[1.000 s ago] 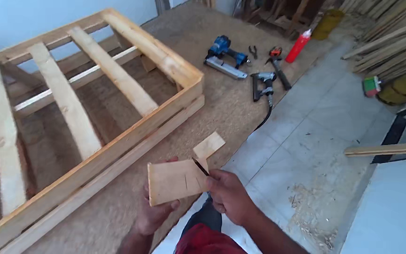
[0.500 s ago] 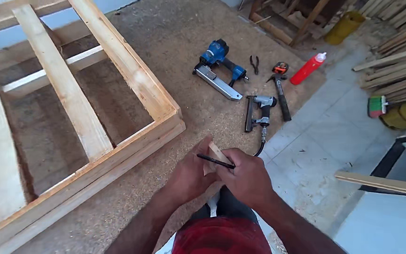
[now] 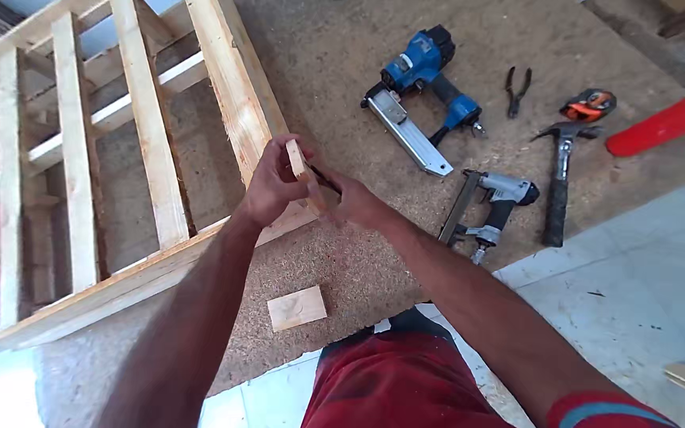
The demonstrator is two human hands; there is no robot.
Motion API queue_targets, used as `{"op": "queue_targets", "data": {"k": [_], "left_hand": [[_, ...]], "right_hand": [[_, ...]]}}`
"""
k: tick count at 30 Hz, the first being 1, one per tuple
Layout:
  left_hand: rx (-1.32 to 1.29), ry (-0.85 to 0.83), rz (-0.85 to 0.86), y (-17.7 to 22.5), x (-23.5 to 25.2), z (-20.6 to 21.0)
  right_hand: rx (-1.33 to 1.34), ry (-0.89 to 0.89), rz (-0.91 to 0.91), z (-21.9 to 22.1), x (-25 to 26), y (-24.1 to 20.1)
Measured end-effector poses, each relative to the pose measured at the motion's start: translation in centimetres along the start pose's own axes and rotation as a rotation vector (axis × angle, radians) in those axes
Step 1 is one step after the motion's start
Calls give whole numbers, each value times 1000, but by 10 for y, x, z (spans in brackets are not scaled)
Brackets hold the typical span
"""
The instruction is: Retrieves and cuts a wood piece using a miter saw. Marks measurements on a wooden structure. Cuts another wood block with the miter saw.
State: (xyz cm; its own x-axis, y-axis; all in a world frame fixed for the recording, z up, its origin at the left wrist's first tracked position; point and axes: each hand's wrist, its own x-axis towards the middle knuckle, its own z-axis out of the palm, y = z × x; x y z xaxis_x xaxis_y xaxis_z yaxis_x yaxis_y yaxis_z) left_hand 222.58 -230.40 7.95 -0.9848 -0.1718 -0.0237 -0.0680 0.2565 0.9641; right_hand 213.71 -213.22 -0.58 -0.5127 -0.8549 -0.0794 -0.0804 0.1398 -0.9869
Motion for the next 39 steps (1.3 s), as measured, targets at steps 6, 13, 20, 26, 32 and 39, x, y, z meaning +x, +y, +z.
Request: {"op": "queue_targets", "data": {"k": [6, 13, 20, 26, 32, 39], "left_hand": [[789, -104, -102, 24, 16, -17], [1311, -329, -165, 9, 26, -19], [1459, -391, -267, 6, 39, -6], [1441, -368, -273, 3, 44, -7], [1446, -416, -272, 5, 44, -9], [1466, -428, -253, 5, 45, -8]], "right_hand": [[-94, -92, 85, 2, 43, 16], [-169, -104, 90, 19, 64, 48], [-170, -85, 120, 24, 65, 55], [-210, -14, 135, 25, 49, 50], [-142, 381, 285, 50, -51, 71], [578, 285, 381, 133, -60, 43]]}}
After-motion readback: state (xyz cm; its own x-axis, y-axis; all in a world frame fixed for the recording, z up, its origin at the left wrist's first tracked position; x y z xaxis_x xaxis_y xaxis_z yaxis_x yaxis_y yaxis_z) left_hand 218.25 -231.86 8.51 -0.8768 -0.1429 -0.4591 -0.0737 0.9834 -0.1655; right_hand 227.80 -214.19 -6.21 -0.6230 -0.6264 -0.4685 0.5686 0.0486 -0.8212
